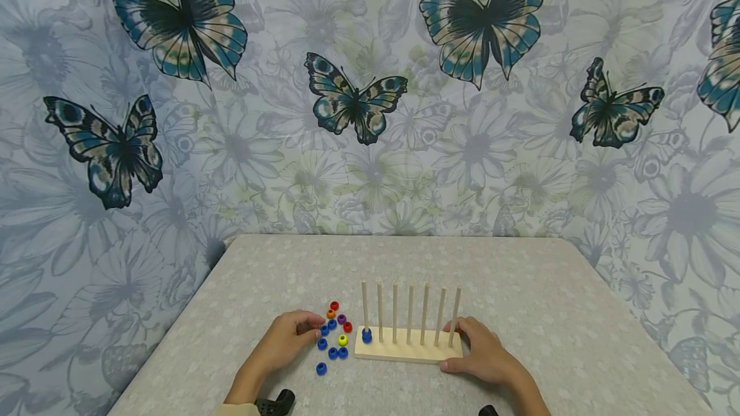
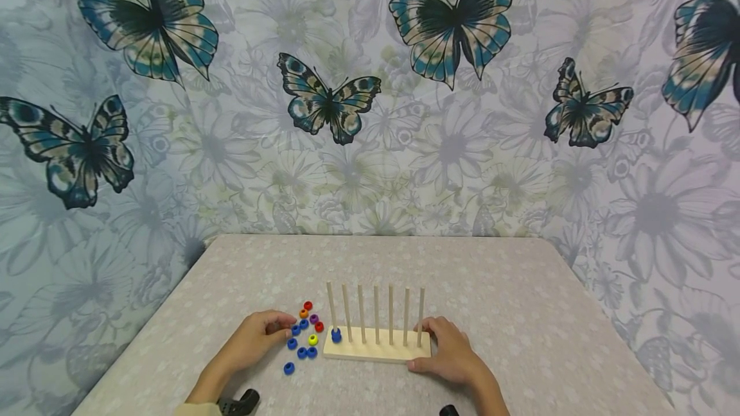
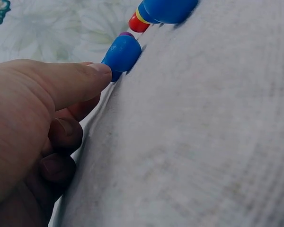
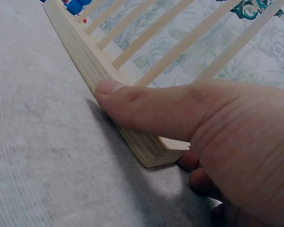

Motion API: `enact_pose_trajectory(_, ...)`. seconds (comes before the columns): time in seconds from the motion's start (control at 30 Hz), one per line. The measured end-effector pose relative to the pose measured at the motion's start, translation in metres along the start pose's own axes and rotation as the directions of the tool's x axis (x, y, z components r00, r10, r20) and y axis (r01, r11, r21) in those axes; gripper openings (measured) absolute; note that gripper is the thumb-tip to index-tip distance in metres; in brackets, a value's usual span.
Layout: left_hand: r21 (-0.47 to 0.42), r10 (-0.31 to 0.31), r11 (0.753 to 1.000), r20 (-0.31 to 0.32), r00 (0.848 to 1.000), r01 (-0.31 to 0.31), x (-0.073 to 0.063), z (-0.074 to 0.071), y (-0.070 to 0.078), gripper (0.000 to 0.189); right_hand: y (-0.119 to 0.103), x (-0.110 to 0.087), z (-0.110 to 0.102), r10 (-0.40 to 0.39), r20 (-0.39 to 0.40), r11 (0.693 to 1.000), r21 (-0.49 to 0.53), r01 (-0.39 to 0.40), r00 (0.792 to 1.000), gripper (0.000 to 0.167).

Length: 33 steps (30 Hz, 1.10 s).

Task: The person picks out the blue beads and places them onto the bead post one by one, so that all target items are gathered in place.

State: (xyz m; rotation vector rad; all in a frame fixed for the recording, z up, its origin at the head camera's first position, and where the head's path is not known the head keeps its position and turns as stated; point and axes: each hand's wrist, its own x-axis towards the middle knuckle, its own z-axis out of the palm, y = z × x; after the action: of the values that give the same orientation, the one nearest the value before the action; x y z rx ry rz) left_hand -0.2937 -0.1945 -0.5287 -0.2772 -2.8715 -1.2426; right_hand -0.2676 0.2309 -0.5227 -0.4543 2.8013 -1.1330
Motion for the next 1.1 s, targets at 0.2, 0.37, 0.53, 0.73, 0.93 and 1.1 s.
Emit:
enact_pose_trajectory(0.2,0.013,0.007,1.0,0.019,1.0,-0.008,0.001,-0.001,0.0,0.018,0.002,0.0,0.0,-0.009,0.003,1.0,-0.004,0.009,1.0,0.059)
enact_pose_trajectory(0.37,0.031,0.008,0.999,0.023,1.0,-0.009,0.002,0.0,0.002,0.017,0.001,0.001,0.0,0.006,0.0,1.0,-0.009,-0.006,1.0,0.059)
enact_pose_trajectory(0.53,0.035,-0.001,0.999,0.023,1.0,0.0,0.002,0.001,0.004,0.017,-0.001,0.001,-0.001,0.02,0.0,1.0,-0.017,-0.02,1.0,0.059)
enact_pose_trajectory(0.73,0.053,0.007,0.999,0.023,1.0,-0.008,0.001,0.001,0.007,0.015,-0.002,0.0,-0.002,-0.004,0.006,1.0,0.008,0.004,1.0,0.057)
enact_pose_trajectory(0.93,0.055,-0.002,0.998,0.024,1.0,0.001,0.0,0.0,0.009,0.014,-0.001,-0.001,-0.002,-0.012,0.003,1.0,0.008,0.012,1.0,0.058)
enact_pose_trajectory(1.1,0.052,-0.023,0.998,0.023,0.999,0.022,0.001,0.001,0.009,0.014,0.002,0.002,-0.001,-0.01,0.006,1.0,0.009,0.01,1.0,0.06)
